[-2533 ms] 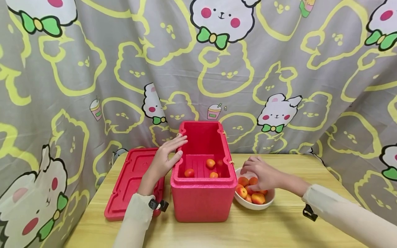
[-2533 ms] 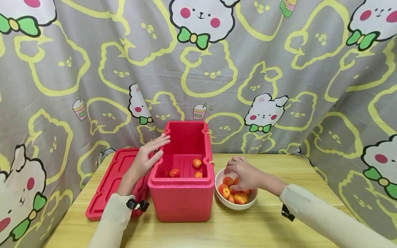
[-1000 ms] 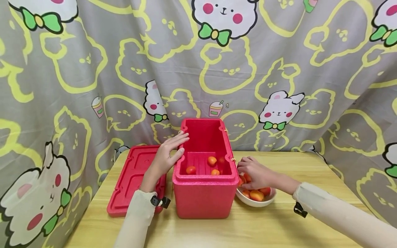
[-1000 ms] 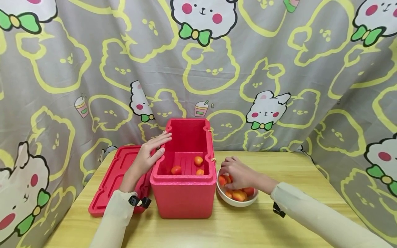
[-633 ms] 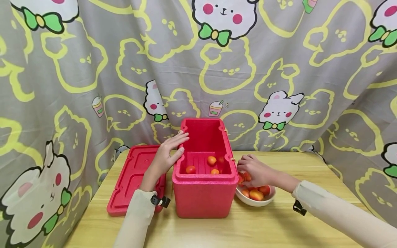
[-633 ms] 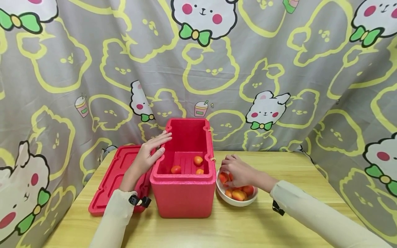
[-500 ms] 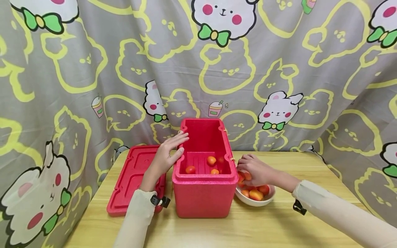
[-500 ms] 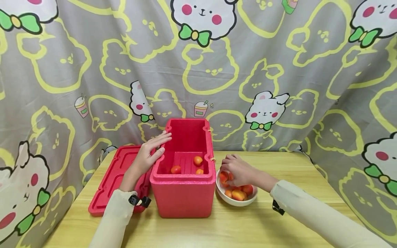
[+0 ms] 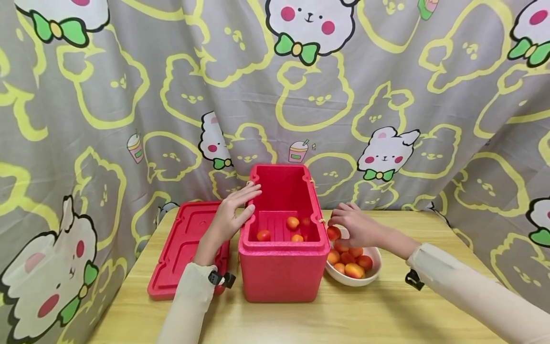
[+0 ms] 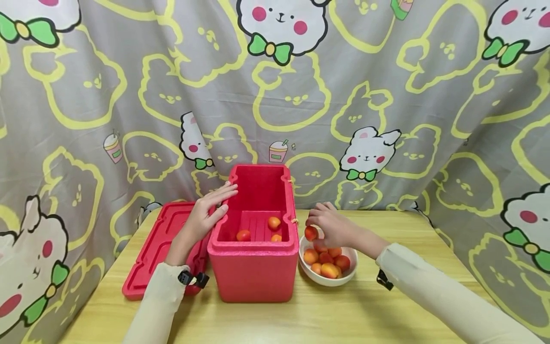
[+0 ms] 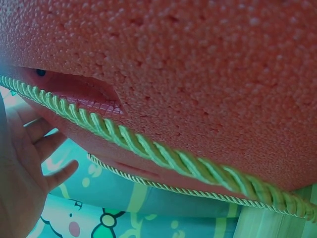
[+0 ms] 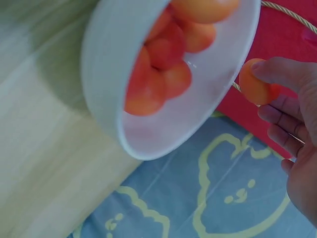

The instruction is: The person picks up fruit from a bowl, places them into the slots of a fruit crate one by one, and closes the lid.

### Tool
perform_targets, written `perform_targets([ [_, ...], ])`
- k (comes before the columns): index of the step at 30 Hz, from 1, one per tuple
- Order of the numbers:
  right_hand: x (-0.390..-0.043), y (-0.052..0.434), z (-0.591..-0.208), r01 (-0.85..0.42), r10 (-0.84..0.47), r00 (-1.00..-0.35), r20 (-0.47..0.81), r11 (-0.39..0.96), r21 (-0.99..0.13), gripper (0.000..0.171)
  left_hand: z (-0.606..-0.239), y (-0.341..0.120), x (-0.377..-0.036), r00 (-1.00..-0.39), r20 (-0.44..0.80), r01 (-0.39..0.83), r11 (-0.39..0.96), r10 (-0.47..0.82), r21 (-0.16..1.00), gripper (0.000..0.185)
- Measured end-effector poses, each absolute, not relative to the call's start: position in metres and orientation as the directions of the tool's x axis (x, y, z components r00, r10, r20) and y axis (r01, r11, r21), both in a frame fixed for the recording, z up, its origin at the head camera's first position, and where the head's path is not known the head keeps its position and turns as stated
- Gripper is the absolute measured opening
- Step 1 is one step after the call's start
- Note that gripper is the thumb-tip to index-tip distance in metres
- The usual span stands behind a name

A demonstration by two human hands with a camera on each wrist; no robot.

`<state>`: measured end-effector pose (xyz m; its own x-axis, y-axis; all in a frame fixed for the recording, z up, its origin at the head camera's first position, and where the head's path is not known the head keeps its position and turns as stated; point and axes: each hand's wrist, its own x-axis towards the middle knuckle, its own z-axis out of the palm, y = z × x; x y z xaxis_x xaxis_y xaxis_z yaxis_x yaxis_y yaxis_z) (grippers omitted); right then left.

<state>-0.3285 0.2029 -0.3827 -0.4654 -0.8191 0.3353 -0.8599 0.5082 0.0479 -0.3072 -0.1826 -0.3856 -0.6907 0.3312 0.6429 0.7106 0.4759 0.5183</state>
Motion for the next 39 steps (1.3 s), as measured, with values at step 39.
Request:
perform_targets([
  [39,-0.345,0.171,-0.271,-0.863,-0.650,-0.373,0.662,0.504,0.009,0.041,-0.388,-0.181,-0.308,-0.689,0.647,0.713,0.470,0.327,0.521,0.048],
])
